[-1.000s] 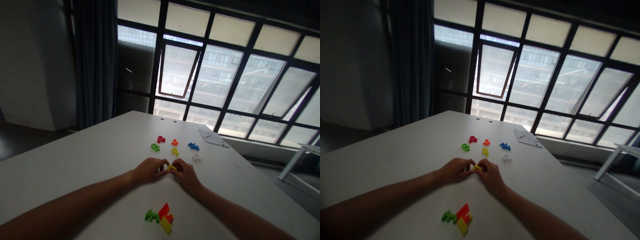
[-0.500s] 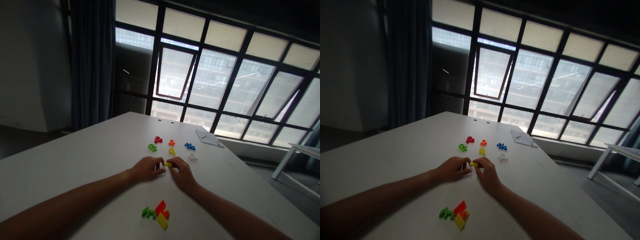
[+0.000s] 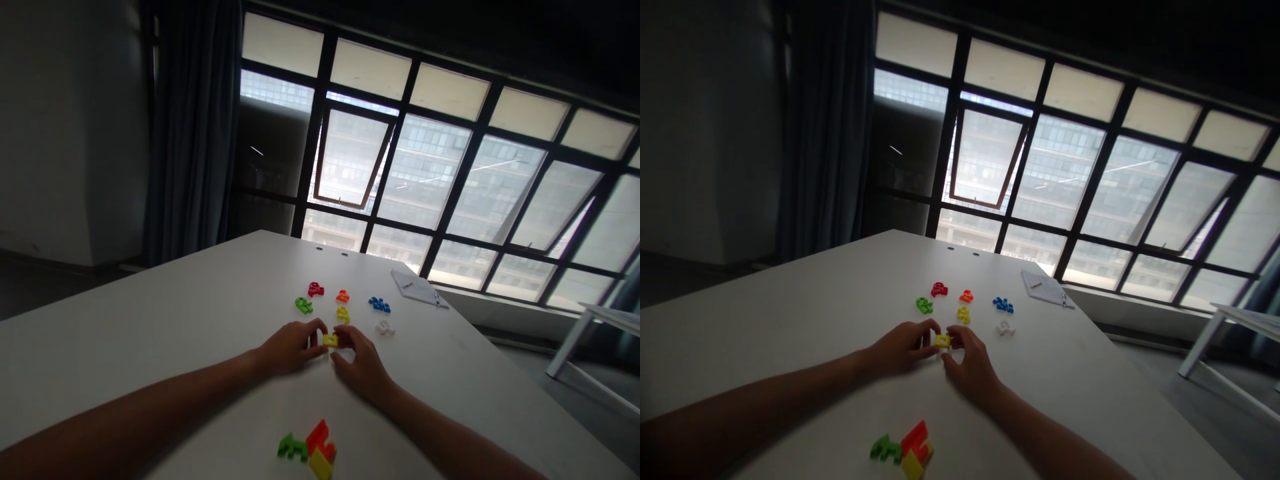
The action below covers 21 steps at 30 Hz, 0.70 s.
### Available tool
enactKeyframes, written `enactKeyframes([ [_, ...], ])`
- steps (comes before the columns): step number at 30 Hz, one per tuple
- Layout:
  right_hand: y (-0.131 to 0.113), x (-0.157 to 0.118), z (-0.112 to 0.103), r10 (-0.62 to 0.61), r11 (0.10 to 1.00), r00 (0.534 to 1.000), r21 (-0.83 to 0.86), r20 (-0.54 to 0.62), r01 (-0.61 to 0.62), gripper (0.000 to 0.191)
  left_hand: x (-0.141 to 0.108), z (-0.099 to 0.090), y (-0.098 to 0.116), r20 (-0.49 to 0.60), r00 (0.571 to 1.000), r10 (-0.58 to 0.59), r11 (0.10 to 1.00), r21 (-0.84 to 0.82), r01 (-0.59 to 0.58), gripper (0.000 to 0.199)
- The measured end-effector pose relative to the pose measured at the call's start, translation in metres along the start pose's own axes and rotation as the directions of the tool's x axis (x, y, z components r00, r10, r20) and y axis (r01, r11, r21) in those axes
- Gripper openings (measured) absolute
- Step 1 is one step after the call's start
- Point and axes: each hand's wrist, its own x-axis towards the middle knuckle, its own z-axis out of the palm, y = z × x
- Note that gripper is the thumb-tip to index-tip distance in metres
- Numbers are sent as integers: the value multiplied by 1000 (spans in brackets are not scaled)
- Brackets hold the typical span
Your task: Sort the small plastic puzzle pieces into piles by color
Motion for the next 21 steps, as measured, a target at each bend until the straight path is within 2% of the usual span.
enactKeyframes([
  [7,-1,0,-1,-10,1000,1000,-24,-8,9,38,0,2,-2,-9,1000,19,1000,9,-19,31],
  [11,0,1,-5,-35,995,999,-98,-13,33,28,1,4,-4,-13,1000,20,1000,-4,-20,32],
  [14,9,2,-14,-48,981,998,-188,-30,41,25,1,5,-5,-20,1000,-17,1000,14,18,30],
  [18,26,4,-25,-9,957,998,-289,-55,-7,28,2,5,-4,21,999,-35,991,127,32,22],
  [21,32,7,-28,5,923,1000,-386,-14,-10,25,1,4,-1,46,999,-23,984,177,15,20],
])
